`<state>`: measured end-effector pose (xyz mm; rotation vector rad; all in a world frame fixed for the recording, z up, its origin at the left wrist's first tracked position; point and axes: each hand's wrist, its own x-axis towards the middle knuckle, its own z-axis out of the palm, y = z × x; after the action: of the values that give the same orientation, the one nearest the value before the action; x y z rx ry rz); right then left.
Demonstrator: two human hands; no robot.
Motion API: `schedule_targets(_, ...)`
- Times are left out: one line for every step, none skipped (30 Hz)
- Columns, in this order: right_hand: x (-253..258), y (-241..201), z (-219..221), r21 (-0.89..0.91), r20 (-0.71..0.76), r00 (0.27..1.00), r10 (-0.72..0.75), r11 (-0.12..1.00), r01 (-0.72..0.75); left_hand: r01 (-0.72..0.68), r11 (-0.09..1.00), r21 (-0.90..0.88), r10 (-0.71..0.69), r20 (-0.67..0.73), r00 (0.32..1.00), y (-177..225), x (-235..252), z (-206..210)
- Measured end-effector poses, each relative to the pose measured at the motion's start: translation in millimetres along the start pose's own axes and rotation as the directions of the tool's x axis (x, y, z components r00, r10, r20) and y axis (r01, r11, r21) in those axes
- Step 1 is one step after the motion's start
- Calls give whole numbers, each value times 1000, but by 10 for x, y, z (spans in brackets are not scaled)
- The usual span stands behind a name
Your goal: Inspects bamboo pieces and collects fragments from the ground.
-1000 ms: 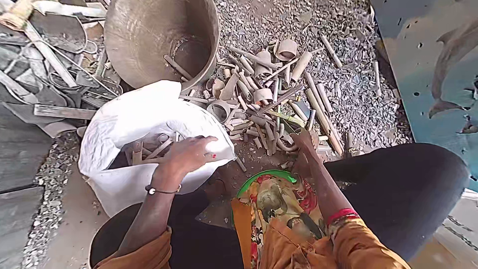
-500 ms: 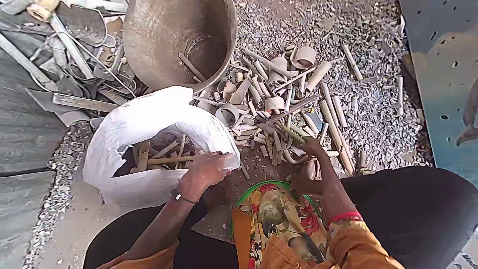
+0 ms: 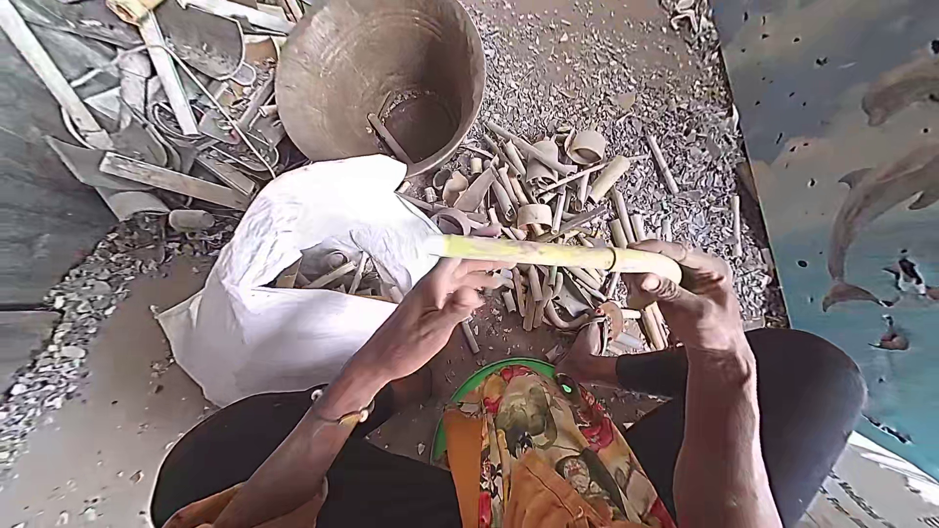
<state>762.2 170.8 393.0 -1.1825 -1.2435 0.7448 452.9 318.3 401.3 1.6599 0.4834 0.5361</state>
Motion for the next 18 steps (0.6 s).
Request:
schedule_targets(-1,-70,172,-17,-3,998,-62,998,62,-78,969,-234,67,-58,996,115,-30,38)
schedule_targets(-4,-117,355,-44,-13,993,-120,992,119,-141,904,-404,103,-114,988,229,-50,53)
schedule_targets(-22,-144,546,-90,-26,986,-167,982,164,-179,826,-535,107,-163,981,332,-68,43)
schedule_targets(-49,-151,738,-157,-32,977,-211,966,204,-193,746,-637,67,-216,974,424,-86,19)
schedule_targets(-78,-151,928,-235,-20,967,-254,941,243,-206,659,-723,-7,-280,960,499,-95,-16)
schedule_targets(-109,-159,1109,-301,10,958,-287,913,276,-229,564,-794,-105,-344,933,553,-88,-57)
schedule_targets(-145,-168,1278,-341,50,953,-300,891,299,-266,485,-833,-180,-393,902,576,-69,-99)
schedule_targets(-190,-164,1431,-369,92,946,-309,872,321,-305,441,-844,-227,-433,872,573,-54,-132)
schedule_targets(-241,-140,1566,-389,125,934,-334,849,356,-322,430,-843,-231,-448,864,560,-55,-162)
schedule_targets(-296,-114,1673,-418,150,919,-366,819,394,-317,423,-849,-196,-428,882,553,-78,-188)
schedule_targets(-344,-96,1743,-433,162,904,-396,795,425,-297,425,-855,-148,-389,909,557,-110,-211)
schedule_targets(-379,-101,1779,-429,164,895,-415,787,444,-274,430,-860,-103,-348,932,569,-139,-230)
schedule_targets(-392,-130,1787,-408,165,892,-421,794,450,-262,435,-861,-69,-322,944,579,-165,-243)
schedule_targets(-386,-174,1777,-367,168,898,-407,820,440,-255,434,-864,-54,-308,950,581,-191,-256)
schedule_targets(-369,-217,1763,-306,170,912,-374,859,409,-255,423,-870,-51,-304,951,572,-216,-270)
schedule_targets(-348,-251,1746,-242,175,930,-324,901,359,-260,406,-876,-48,-305,951,550,-239,-284)
schedule_targets(-326,-267,1725,-162,183,947,-263,942,293,-267,386,-883,-48,-309,950,525,-251,-294)
schedule_targets(-310,-264,1703,-56,196,962,-188,978,202,-276,367,-888,-42,-312,949,499,-257,-298)
